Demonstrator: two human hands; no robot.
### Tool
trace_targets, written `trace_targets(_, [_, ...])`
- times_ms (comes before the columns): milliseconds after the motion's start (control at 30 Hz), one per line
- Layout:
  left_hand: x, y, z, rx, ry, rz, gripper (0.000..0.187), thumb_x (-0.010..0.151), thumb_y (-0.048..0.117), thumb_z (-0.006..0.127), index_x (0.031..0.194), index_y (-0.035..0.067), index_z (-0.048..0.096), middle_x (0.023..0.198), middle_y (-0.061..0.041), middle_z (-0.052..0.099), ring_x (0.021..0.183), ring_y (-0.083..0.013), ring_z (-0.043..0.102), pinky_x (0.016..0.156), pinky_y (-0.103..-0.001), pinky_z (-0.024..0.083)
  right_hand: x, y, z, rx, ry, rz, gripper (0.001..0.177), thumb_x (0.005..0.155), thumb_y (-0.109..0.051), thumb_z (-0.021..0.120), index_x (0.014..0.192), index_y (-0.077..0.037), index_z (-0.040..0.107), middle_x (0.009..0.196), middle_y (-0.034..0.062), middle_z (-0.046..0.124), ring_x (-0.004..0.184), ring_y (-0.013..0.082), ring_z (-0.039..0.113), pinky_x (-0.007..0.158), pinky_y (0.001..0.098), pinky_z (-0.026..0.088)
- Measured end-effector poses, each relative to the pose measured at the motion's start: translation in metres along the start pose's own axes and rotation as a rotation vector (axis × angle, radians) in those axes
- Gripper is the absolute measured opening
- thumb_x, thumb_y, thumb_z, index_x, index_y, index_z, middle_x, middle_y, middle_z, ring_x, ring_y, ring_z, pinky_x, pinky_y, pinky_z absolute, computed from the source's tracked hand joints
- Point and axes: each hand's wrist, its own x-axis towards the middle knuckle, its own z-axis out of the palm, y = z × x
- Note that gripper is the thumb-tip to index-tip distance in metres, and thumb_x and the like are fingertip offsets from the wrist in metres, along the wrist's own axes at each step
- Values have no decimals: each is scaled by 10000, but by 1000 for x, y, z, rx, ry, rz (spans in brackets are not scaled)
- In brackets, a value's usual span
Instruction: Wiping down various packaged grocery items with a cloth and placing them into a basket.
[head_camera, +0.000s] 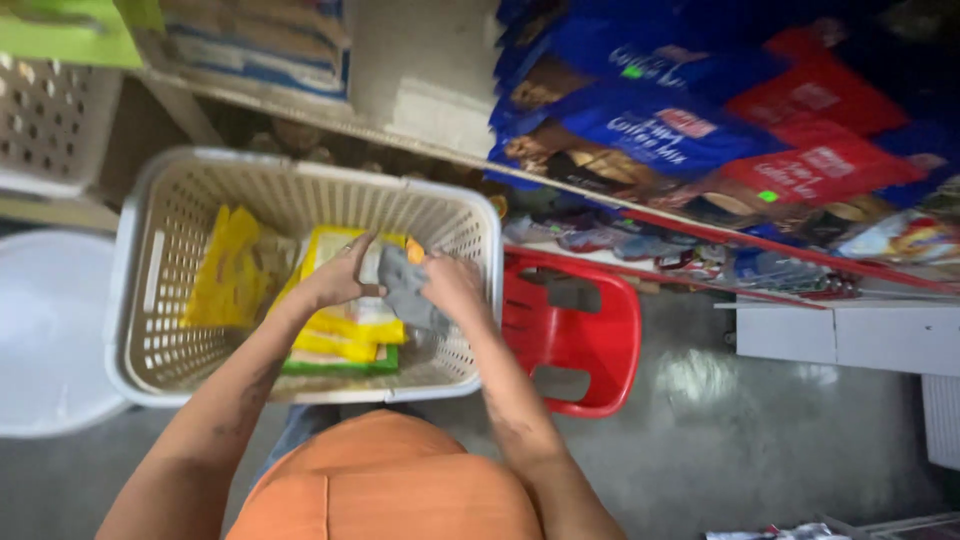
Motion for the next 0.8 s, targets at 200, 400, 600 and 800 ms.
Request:
trace_targets(200, [-19,102,-71,-666,-219,303,883,733,342,876,1461,33,484,1355,-124,652,1212,-211,620,1025,-374,507,-54,-15,-174,141,239,-366,265,780,-196,777,1011,-73,735,1093,100,688,962,353,697,815,440,549])
trace_targets(400, [-32,166,-113,-776,-169,337,639,953,396,698,1418,-25,576,1307,-102,683,1147,-165,645,1007,-351,541,-41,-5,-207,544,476,-504,359,779,-98,775,1109,4,676,1129,108,681,1039,269,706,905,379,563])
trace_targets(600, [-54,214,-121,-1411,-38,227,849,979,680,287,1536,53,420,1414,-94,616,1254,-198,624,1079,-375,493,-26,-10,-199,1404,835,-354,467,885,-64,600,1352,-85,600,1372,16,636,1300,159,588,1164,310,437])
trace_targets(800, [35,31,25,-733,56,154,726,1012,573,315,1529,95,491,1551,-86,500,1393,-252,460,1161,-414,332,43,3,15,1136,965,150,335,944,-61,535,1246,13,660,1281,192,701,1232,337,620,1137,439,431])
